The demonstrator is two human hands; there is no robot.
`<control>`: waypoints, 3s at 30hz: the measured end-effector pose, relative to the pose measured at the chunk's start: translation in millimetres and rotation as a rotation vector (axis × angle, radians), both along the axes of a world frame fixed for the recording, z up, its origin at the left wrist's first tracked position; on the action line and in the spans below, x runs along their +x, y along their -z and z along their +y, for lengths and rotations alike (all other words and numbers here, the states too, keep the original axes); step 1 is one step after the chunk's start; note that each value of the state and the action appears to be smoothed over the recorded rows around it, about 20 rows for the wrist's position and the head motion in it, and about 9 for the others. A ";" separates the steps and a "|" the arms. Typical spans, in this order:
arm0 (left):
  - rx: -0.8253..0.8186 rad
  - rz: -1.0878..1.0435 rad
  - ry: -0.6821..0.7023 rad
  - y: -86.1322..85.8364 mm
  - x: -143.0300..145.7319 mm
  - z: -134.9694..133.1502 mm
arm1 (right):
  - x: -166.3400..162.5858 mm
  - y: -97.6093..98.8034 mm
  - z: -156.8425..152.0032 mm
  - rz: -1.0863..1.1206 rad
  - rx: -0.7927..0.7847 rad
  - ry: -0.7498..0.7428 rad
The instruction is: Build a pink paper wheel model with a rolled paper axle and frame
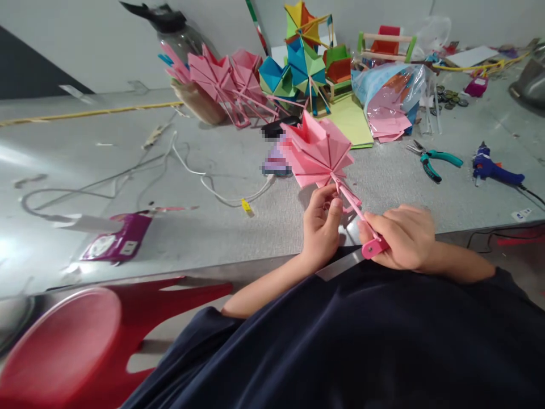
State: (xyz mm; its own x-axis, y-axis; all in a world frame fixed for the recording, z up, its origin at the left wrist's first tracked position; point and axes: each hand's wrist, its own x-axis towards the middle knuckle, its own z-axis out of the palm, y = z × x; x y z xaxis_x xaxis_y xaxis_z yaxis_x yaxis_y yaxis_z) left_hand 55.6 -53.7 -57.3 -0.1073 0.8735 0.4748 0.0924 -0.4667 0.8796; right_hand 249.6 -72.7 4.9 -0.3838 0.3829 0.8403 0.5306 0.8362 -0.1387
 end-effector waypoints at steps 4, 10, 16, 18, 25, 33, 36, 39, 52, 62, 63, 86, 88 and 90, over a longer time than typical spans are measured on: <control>-0.054 -0.002 0.075 -9.1 -4.0 -1.6 | -12.2 5.3 -9.0 0.000 -0.095 -0.034; 0.002 -0.145 0.215 -17.9 -10.1 -3.4 | -4.2 -5.2 -12.4 0.096 -0.455 -0.435; 0.053 -0.178 0.205 -22.2 -14.9 -1.1 | 13.3 -16.0 -17.1 -0.164 -0.612 -0.678; 0.062 -0.176 0.217 -22.5 -15.7 0.2 | 14.5 -16.7 -18.2 -0.186 -0.538 -0.724; 0.032 -0.175 0.222 -12.9 -17.1 -4.6 | 28.8 -5.5 -18.0 0.090 -0.536 -0.374; 0.014 0.033 0.120 -4.6 -23.7 -16.0 | 11.8 3.3 -14.3 0.007 -0.436 -0.108; 0.102 0.084 0.067 -4.2 -24.0 -14.8 | 4.9 7.5 -10.1 0.014 -0.383 -0.097; 0.121 0.122 0.067 -6.3 -23.5 -14.3 | 1.5 16.1 -6.2 0.078 -0.425 -0.086; 0.366 0.352 -0.105 -8.8 -24.6 -13.9 | -4.6 29.2 -3.2 0.148 -0.597 -0.056; 0.649 0.343 -0.375 -5.1 -31.4 -14.9 | -3.0 26.3 -5.9 0.085 -0.457 -0.095; 0.657 0.339 -0.390 -6.7 -30.7 -15.3 | -3.5 26.0 -6.3 0.073 -0.429 -0.098; 0.728 0.336 -0.432 -9.9 -29.2 -12.2 | -4.1 28.5 -21.7 -0.068 -0.155 0.032; 0.729 0.321 -0.413 -10.4 -28.8 -11.2 | -5.1 26.6 -20.2 -0.068 -0.181 0.018; 0.720 0.329 -0.372 -11.1 -29.9 -11.4 | -7.6 23.7 -17.6 -0.073 -0.198 0.017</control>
State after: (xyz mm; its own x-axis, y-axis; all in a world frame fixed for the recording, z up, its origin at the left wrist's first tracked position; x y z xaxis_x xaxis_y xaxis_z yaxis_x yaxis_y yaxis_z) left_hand 25.7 -65.1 -46.2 -0.0865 0.2854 0.9545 0.5460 -0.7878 0.2850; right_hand 242.0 -90.3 -18.9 -0.4333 0.5447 0.7181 0.5592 0.7873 -0.2597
